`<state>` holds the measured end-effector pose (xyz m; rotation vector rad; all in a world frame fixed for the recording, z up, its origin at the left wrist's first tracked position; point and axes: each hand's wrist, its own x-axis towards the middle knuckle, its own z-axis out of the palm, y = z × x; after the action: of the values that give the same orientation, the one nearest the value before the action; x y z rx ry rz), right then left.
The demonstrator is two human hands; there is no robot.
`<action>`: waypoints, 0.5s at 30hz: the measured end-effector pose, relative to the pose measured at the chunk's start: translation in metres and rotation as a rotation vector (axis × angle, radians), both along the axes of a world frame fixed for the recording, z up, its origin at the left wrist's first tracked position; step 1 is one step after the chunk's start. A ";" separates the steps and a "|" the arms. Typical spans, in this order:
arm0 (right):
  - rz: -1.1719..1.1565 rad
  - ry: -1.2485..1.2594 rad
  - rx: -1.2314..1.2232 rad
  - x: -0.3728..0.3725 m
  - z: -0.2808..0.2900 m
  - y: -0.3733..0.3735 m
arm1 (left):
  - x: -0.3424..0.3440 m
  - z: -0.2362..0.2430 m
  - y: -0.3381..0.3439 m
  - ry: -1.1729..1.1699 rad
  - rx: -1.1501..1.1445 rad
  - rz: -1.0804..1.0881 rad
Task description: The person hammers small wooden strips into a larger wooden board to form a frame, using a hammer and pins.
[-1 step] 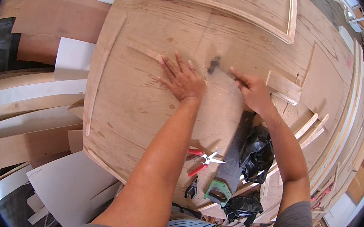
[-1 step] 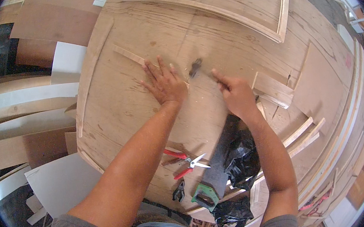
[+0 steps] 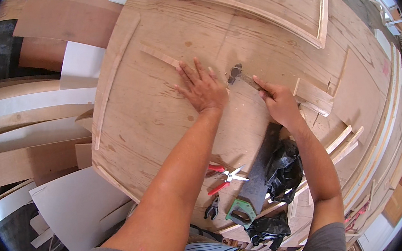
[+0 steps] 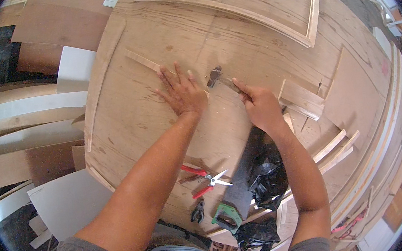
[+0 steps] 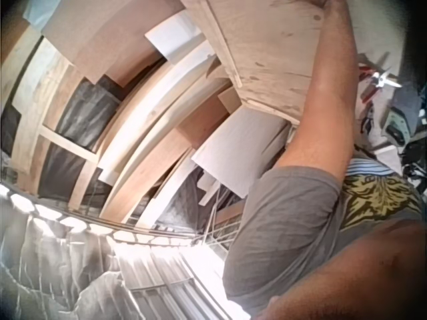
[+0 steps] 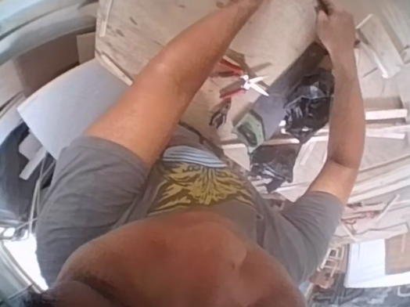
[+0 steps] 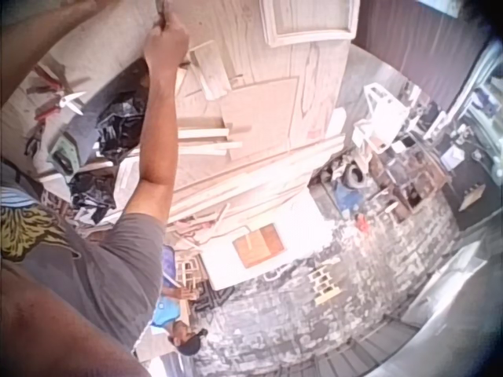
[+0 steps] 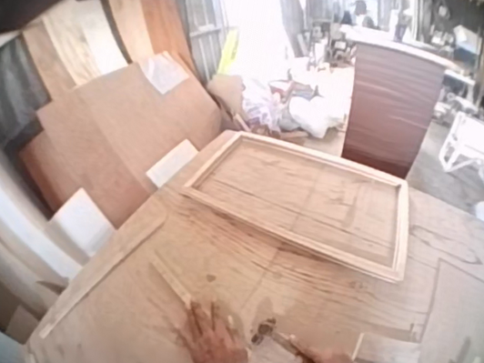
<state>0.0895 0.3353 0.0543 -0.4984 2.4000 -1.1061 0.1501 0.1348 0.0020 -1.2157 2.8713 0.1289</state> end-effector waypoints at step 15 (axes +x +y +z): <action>-0.062 -0.005 0.014 0.012 0.002 0.004 | 0.000 0.006 -0.001 0.009 0.070 -0.004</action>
<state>0.1018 0.3398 0.0562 -0.4189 2.4315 -1.1143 0.1498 0.1341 0.0077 -1.2009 2.8503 0.2336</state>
